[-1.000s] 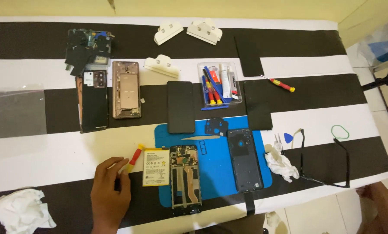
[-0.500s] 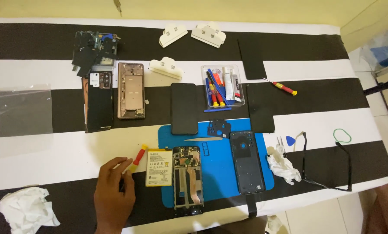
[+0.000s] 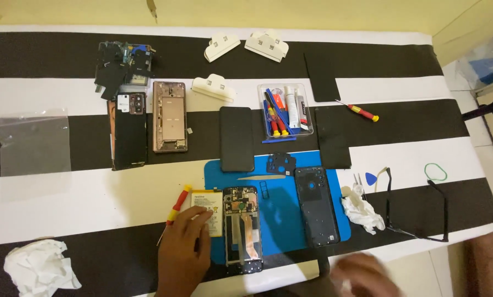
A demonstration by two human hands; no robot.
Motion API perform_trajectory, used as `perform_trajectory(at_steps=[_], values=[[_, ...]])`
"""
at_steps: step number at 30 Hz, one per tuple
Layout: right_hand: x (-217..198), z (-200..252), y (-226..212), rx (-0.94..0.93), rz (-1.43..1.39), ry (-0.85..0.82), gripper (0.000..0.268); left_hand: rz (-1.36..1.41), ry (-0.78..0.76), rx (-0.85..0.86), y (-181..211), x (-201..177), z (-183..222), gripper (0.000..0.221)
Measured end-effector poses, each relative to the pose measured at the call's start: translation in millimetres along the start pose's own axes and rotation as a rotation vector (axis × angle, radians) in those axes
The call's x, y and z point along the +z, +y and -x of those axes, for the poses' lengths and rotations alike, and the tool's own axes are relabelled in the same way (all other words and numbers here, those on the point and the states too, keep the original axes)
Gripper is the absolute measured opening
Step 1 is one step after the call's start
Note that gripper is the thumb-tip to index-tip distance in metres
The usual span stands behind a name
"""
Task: Disassembling a mobile phone, removing internal components with a screwdriver, and cleaning parts with a cloth.
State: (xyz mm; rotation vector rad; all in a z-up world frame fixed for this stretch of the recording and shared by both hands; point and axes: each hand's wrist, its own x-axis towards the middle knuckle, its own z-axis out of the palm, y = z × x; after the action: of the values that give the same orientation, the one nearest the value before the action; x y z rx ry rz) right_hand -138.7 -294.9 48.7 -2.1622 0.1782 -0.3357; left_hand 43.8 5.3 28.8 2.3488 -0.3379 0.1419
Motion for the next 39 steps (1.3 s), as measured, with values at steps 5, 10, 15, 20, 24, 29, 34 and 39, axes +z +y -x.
perform_trajectory(at_steps=[5,10,15,20,24,29,34,39], values=[[56,-53,-4,0.221,0.023,-0.031,0.009,0.008,0.012,-0.03,-1,4,3,0.034],[81,-49,11,0.203,0.043,-0.141,0.007,0.069,-0.024,-0.023,-7,13,8,0.032],[93,-60,-4,0.178,0.038,-0.173,0.004,0.057,-0.009,-0.041,-8,14,10,0.029],[101,-63,-3,0.094,0.062,-0.207,0.004,0.046,-0.03,-0.055,-9,16,11,0.029],[105,-67,-3,0.001,0.014,-0.168,0.006,0.051,-0.039,-0.063,-11,19,11,0.029],[105,-66,0,0.023,-0.009,-0.155,0.006,0.057,-0.035,-0.146,-10,25,13,0.029],[108,-71,-4,0.051,0.085,-0.162,0.006,0.107,-0.008,-0.127,-13,24,17,0.028],[107,-74,-11,0.053,0.115,-0.191,0.006,0.636,-0.055,-0.04,64,-32,-6,0.029]])
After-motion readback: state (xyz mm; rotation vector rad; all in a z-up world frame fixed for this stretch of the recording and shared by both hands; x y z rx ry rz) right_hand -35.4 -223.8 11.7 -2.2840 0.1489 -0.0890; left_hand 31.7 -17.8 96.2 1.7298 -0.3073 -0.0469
